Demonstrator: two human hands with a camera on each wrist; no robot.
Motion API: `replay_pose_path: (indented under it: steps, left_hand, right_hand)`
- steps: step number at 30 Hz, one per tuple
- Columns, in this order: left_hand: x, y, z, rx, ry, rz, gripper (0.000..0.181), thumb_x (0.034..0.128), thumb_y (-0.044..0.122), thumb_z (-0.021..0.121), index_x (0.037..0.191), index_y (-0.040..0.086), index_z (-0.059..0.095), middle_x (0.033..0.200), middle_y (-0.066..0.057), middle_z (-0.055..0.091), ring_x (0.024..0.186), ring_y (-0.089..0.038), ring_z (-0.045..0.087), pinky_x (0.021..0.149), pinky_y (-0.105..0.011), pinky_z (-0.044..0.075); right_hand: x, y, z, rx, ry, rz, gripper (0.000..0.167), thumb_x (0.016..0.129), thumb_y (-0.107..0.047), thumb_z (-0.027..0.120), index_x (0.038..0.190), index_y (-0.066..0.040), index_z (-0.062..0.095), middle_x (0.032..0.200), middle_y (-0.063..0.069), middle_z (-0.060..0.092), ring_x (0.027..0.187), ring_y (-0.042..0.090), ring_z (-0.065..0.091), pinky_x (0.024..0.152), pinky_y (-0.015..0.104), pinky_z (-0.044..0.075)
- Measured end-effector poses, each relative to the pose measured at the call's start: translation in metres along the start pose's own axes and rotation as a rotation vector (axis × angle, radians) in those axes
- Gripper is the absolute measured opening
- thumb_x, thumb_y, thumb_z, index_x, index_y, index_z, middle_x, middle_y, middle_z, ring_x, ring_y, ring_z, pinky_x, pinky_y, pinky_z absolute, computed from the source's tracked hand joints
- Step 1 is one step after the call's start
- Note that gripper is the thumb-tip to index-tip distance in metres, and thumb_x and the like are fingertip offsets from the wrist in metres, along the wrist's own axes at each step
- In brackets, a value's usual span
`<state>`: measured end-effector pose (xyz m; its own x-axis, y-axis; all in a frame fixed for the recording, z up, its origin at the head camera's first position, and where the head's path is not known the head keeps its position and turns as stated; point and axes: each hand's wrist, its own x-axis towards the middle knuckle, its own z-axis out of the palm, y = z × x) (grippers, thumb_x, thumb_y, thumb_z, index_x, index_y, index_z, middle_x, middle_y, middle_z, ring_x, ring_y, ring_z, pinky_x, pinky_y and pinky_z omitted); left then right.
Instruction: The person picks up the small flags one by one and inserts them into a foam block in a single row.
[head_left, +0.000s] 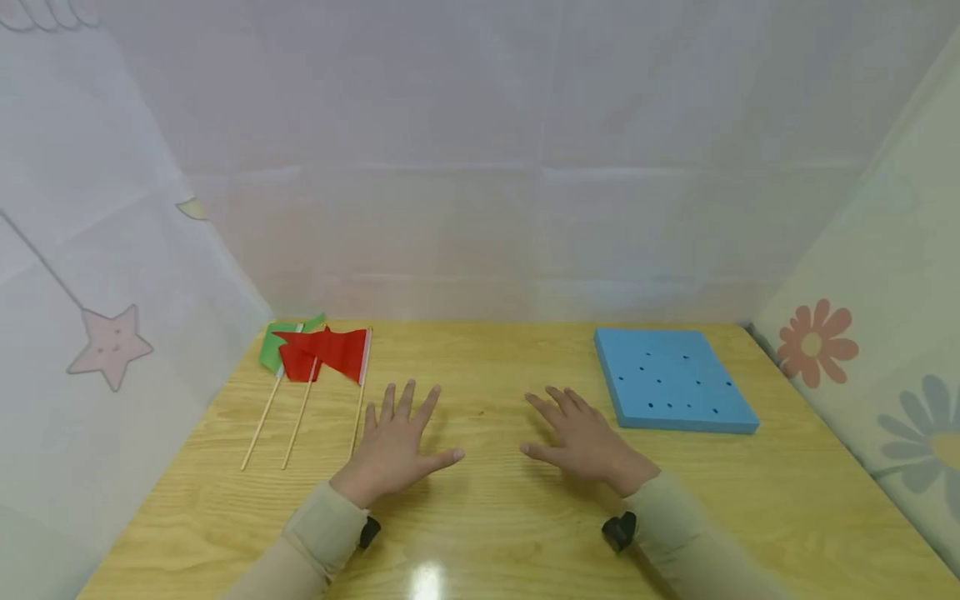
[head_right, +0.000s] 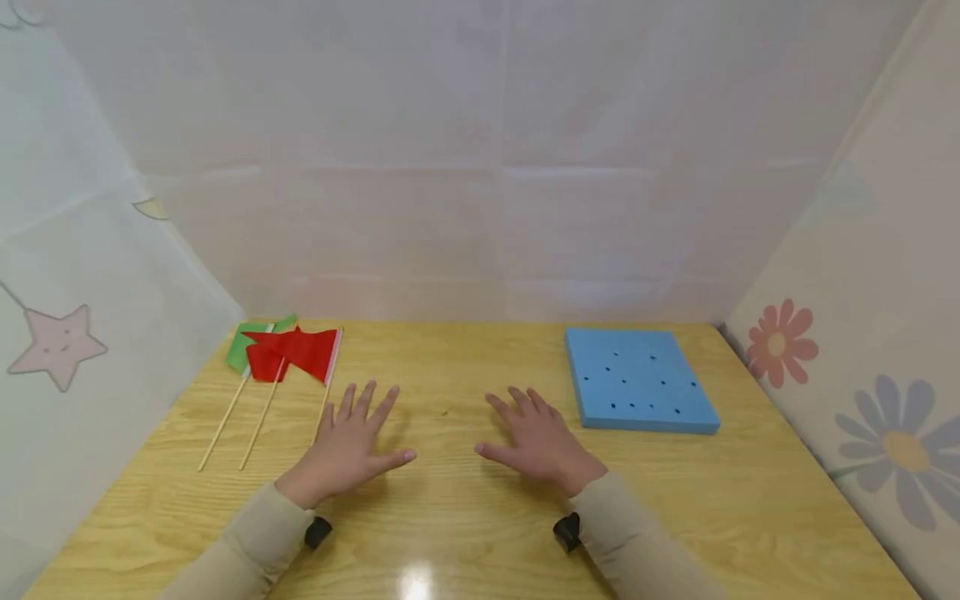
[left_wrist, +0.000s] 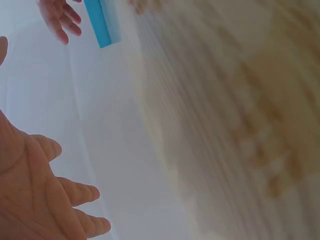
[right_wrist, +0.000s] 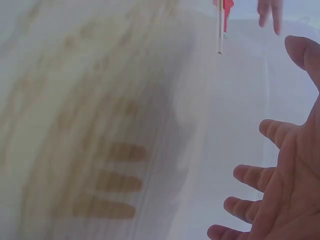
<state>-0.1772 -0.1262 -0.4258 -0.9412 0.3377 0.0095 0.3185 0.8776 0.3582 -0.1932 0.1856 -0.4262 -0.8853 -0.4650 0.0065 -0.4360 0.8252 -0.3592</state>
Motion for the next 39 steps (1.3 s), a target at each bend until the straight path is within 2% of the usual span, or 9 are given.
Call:
replay_pose_path:
  steps: [11, 20, 25, 32, 35, 39]
  left_hand:
    - [-0.001, -0.003, -0.005, -0.094, 0.001, -0.013, 0.100, 0.0930, 0.068, 0.062, 0.166, 0.014, 0.020, 0.168, -0.027, 0.013, 0.152, -0.055, 0.002, 0.113, -0.077, 0.008]
    - [0.000, -0.010, -0.010, -0.181, 0.040, -0.021, 0.097, 0.0966, 0.059, 0.063, 0.165, 0.007, 0.018, 0.164, -0.032, 0.018, 0.148, -0.059, 0.010, 0.112, -0.075, 0.018]
    - [-0.002, -0.016, -0.014, -0.284, 0.049, -0.037, 0.096, 0.0984, 0.055, 0.063, 0.165, 0.005, 0.015, 0.165, -0.032, 0.016, 0.150, -0.055, 0.011, 0.113, -0.074, 0.020]
    - [-0.005, -0.027, -0.017, -0.397, 0.069, -0.062, 0.089, 0.1023, 0.048, 0.061, 0.165, 0.004, 0.015, 0.167, -0.026, 0.016, 0.153, -0.047, 0.012, 0.118, -0.067, 0.018]
    - [-0.006, -0.031, -0.019, -0.429, 0.075, -0.061, 0.085, 0.1052, 0.044, 0.058, 0.164, 0.002, 0.014, 0.167, -0.025, 0.016, 0.153, -0.046, 0.012, 0.119, -0.065, 0.017]
    - [-0.008, -0.034, -0.023, -0.425, 0.103, -0.059, 0.081, 0.1068, 0.040, 0.056, 0.163, -0.001, 0.016, 0.166, -0.027, 0.018, 0.152, -0.048, 0.015, 0.119, -0.065, 0.018]
  right_hand:
    - [-0.011, 0.016, -0.012, 0.090, 0.029, 0.042, 0.080, 0.102, -0.055, 0.058, 0.161, -0.007, 0.034, 0.159, 0.031, 0.030, 0.144, 0.057, 0.026, 0.107, 0.076, 0.027]
    - [-0.017, 0.032, -0.018, 0.131, 0.059, 0.085, 0.080, 0.103, -0.054, 0.055, 0.162, -0.007, 0.030, 0.160, 0.032, 0.029, 0.143, 0.056, 0.031, 0.105, 0.075, 0.033]
    - [-0.020, 0.040, -0.022, 0.169, 0.083, 0.084, 0.077, 0.105, -0.050, 0.055, 0.162, -0.004, 0.030, 0.160, 0.032, 0.030, 0.145, 0.054, 0.028, 0.109, 0.074, 0.029]
    - [-0.027, 0.052, -0.031, 0.252, 0.102, 0.126, 0.074, 0.107, -0.046, 0.052, 0.162, -0.002, 0.027, 0.161, 0.031, 0.028, 0.146, 0.055, 0.023, 0.109, 0.075, 0.026]
    - [-0.030, 0.056, -0.035, 0.258, 0.112, 0.134, 0.073, 0.108, -0.045, 0.050, 0.161, -0.001, 0.028, 0.159, 0.033, 0.029, 0.145, 0.056, 0.025, 0.108, 0.075, 0.027]
    - [-0.032, 0.062, -0.039, 0.265, 0.136, 0.137, 0.070, 0.108, -0.042, 0.051, 0.160, 0.002, 0.031, 0.157, 0.035, 0.031, 0.144, 0.056, 0.027, 0.109, 0.075, 0.026]
